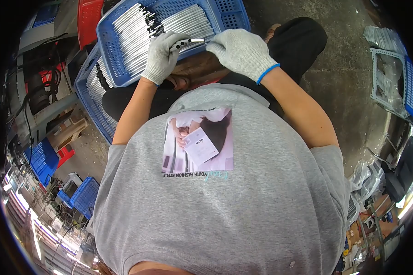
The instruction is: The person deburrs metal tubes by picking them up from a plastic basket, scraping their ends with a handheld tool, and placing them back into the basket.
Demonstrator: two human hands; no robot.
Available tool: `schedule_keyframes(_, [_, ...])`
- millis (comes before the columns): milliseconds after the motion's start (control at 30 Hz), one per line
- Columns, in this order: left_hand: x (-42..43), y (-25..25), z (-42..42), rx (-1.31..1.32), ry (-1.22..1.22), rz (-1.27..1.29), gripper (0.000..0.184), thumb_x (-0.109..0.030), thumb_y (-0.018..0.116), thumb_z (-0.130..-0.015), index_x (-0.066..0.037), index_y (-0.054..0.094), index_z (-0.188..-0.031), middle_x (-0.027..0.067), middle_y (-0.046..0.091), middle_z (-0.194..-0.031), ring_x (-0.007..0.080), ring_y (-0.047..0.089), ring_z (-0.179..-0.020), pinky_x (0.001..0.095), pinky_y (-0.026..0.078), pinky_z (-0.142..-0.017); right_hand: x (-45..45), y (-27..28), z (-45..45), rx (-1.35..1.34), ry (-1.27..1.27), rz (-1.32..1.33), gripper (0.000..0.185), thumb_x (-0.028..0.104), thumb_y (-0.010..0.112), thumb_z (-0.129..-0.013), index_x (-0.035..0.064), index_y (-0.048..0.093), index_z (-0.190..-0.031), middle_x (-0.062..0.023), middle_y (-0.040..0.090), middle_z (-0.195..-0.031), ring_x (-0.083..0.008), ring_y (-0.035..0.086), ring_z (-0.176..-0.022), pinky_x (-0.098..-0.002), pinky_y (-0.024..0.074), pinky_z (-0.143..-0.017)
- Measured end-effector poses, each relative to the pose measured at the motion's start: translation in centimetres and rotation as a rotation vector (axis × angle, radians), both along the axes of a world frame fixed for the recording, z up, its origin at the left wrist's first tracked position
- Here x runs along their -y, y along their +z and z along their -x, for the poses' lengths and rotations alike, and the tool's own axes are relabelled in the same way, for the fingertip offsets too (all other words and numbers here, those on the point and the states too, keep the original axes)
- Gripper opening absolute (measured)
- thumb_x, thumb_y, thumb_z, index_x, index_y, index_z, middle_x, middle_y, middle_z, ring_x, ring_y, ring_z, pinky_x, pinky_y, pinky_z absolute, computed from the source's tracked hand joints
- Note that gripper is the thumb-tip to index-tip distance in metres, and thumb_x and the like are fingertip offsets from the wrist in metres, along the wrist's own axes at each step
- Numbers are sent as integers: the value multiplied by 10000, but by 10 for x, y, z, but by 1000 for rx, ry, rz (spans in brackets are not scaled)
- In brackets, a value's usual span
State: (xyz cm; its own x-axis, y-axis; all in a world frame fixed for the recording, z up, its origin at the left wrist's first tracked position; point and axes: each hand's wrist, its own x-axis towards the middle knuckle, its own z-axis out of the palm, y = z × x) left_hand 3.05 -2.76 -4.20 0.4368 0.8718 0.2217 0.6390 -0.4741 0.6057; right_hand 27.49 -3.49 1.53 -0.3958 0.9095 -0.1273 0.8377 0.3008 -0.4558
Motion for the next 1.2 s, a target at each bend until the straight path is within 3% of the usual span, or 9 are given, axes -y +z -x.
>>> schedule_keyframes(67, [3,3,0,-112,47,-63,302,-53,625,-811,-168,695,-1081,6,656,-925,251,598,-833,375,440,-842,-1,7,2,-24,-24,44,320,374,596,-928,121,767,-1022,-91,753,-969,-336,700,-804,-389,539,-706])
schedule_keyframes(233, [1,7,4,-165,-4,-63,293,-79,628,-819,-191,698,-1081,-11,655,-957,222,595,-903,377,414,-892,-6,2,0,-50,-69,27,321,368,604,-923,110,768,-1021,-91,754,-971,-326,703,-802,-384,540,-710])
schedule_keyframes(600, [6,2,4,-159,49,-53,294,-88,614,-823,-195,699,-1084,-17,647,-941,215,590,-910,361,406,-884,0,-1,2,-48,14,-9,314,355,578,-940,117,777,-990,-86,754,-919,-307,706,-746,-387,571,-693])
schedule_keyframes(933, [7,-6,6,-68,0,19,271,-111,618,-840,-193,698,-1086,-7,651,-952,222,594,-879,360,406,-875,-3,-9,2,-19,-40,99,312,334,620,-914,74,763,-1008,-102,754,-965,-330,697,-817,-382,536,-734])
schedule_keyframes(1100, [9,-13,3,-106,59,-21,265,-111,607,-850,-192,698,-1086,0,666,-973,228,606,-893,355,402,-880,-2,-16,2,-140,39,89,317,347,582,-938,101,776,-986,-103,752,-947,-336,699,-767,-399,565,-713])
schedule_keyframes(1200, [4,-22,3,-128,57,1,242,-121,606,-874,-172,693,-1094,28,674,-991,261,620,-919,380,435,-874,-6,-29,2,-168,-40,37,329,353,569,-944,98,772,-995,-107,751,-957,-352,698,-790,-416,562,-725])
